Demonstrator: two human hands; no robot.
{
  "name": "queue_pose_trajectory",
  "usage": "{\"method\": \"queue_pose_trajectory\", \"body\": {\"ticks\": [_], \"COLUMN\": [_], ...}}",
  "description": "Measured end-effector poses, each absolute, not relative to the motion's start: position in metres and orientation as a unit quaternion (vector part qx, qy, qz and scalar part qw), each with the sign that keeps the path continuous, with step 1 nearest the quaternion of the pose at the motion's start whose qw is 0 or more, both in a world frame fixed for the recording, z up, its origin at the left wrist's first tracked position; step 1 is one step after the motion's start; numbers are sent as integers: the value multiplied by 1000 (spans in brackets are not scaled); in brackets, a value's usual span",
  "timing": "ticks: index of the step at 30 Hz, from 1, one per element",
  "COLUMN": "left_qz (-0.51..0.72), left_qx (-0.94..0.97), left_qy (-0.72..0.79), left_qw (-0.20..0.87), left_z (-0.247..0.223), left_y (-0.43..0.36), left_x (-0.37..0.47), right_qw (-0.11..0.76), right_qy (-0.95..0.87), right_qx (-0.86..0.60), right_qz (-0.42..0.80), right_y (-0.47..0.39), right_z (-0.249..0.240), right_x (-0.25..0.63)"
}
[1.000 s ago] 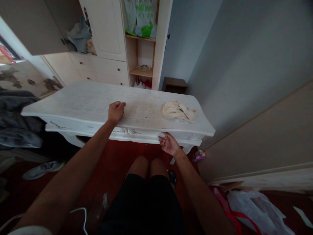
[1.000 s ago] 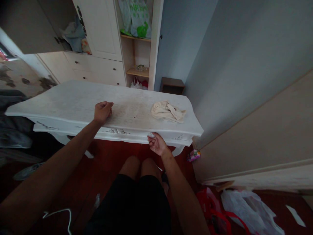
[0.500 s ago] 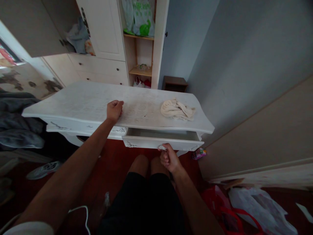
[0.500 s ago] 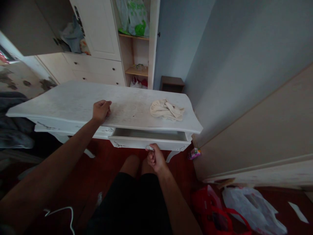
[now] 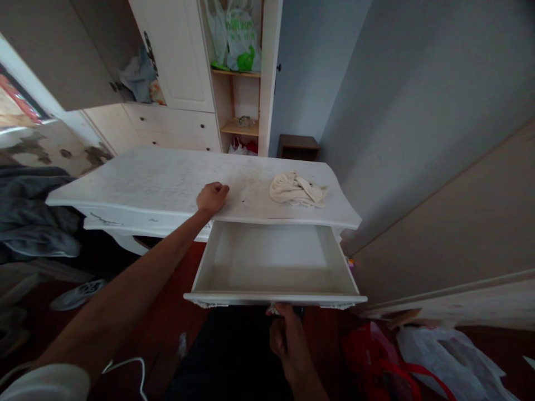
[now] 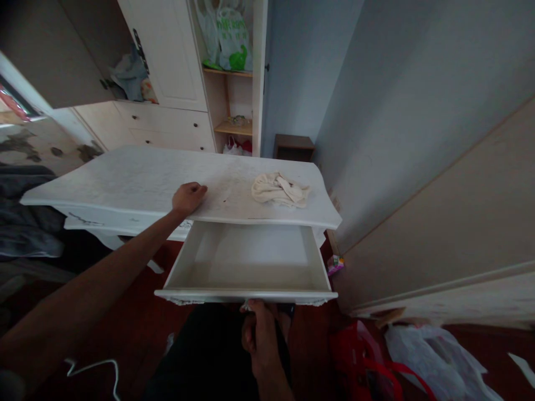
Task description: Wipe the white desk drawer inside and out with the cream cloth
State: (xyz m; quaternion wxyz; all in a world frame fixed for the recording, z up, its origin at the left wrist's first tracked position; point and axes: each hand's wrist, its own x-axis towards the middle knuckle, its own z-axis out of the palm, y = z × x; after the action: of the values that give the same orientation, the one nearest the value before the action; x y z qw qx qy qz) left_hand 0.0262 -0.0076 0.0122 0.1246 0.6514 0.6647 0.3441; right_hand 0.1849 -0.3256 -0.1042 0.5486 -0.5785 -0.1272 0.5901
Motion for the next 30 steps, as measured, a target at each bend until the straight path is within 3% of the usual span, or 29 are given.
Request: {"method": "queue_pose_trajectory", "body": {"ticks": [6,12,16,21,30], "left_qz": [336,288,166,41,159], "left_qx": [722,842,891,888,900], "left_qy": [550,436,421,452,406], "left_qw": [252,132,42,75,-10], "left_z": [19,51,63,58,41], "left_y": [-11,-34,-36,-25,-71], "left_x": [98,185,228,252,195], "right_qw": [521,478,481,480,468], "right_qy": [-130,-147,-150,-161,-174], "right_qx": [-589,-637,-649,-658,-660], "right_qz": [603,587,570,558,561], "right_y": [-360,-380,-381,-378,-376], "right_z": [-127,-150,-152,-154,-155], "right_x": [169,159,159,159,160]}}
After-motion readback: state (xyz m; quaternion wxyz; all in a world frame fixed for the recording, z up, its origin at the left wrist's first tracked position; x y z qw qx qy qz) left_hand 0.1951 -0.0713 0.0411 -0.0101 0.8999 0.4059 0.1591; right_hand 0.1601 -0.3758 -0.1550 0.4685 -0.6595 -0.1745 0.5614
